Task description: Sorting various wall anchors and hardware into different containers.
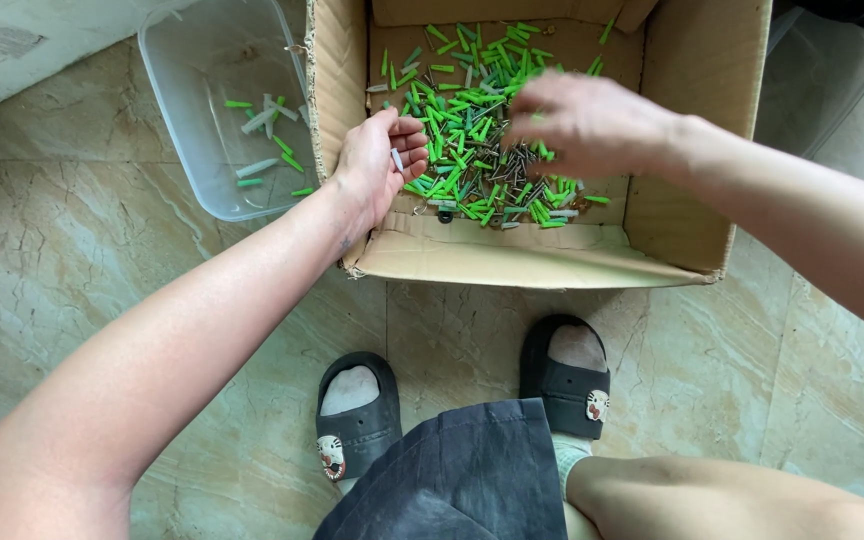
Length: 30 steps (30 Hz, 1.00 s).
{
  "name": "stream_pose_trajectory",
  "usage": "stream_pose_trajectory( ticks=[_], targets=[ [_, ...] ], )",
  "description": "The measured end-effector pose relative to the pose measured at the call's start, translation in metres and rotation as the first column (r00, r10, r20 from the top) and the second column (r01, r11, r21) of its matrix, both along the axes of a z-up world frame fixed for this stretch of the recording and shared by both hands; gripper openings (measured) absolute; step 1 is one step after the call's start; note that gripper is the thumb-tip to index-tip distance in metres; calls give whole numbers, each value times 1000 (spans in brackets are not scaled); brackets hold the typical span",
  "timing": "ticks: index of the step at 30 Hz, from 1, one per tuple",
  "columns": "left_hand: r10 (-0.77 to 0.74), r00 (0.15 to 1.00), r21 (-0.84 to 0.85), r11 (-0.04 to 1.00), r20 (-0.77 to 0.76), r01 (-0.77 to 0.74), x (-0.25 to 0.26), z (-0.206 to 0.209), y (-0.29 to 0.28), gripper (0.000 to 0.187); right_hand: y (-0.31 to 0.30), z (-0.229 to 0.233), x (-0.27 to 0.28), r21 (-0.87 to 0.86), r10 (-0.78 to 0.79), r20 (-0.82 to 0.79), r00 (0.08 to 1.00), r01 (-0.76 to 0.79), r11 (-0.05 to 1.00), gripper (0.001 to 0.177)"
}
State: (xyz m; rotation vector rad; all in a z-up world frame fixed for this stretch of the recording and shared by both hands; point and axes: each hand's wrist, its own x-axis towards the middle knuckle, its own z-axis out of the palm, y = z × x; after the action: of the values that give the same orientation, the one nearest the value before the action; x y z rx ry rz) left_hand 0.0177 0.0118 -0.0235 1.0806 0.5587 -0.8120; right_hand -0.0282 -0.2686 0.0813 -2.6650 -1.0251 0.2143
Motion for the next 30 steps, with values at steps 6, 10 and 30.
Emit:
stream_pose_trajectory(
  ticks=[6,10,30],
  targets=[
    [-19,1000,19,1000,8,19,1,0,-1,37,5,-31,-12,-153,393,-122,911,-409,900,42],
    [-22,1000,19,1000,12,22,0,3,2,37,2,-24,5,-167,264,175,949,-235,957,35],
    [11,1000,21,1000,30,-11,0,-1,1,38,60,-53,-11,-61,249,-15,968,-250,966,20]
  ],
)
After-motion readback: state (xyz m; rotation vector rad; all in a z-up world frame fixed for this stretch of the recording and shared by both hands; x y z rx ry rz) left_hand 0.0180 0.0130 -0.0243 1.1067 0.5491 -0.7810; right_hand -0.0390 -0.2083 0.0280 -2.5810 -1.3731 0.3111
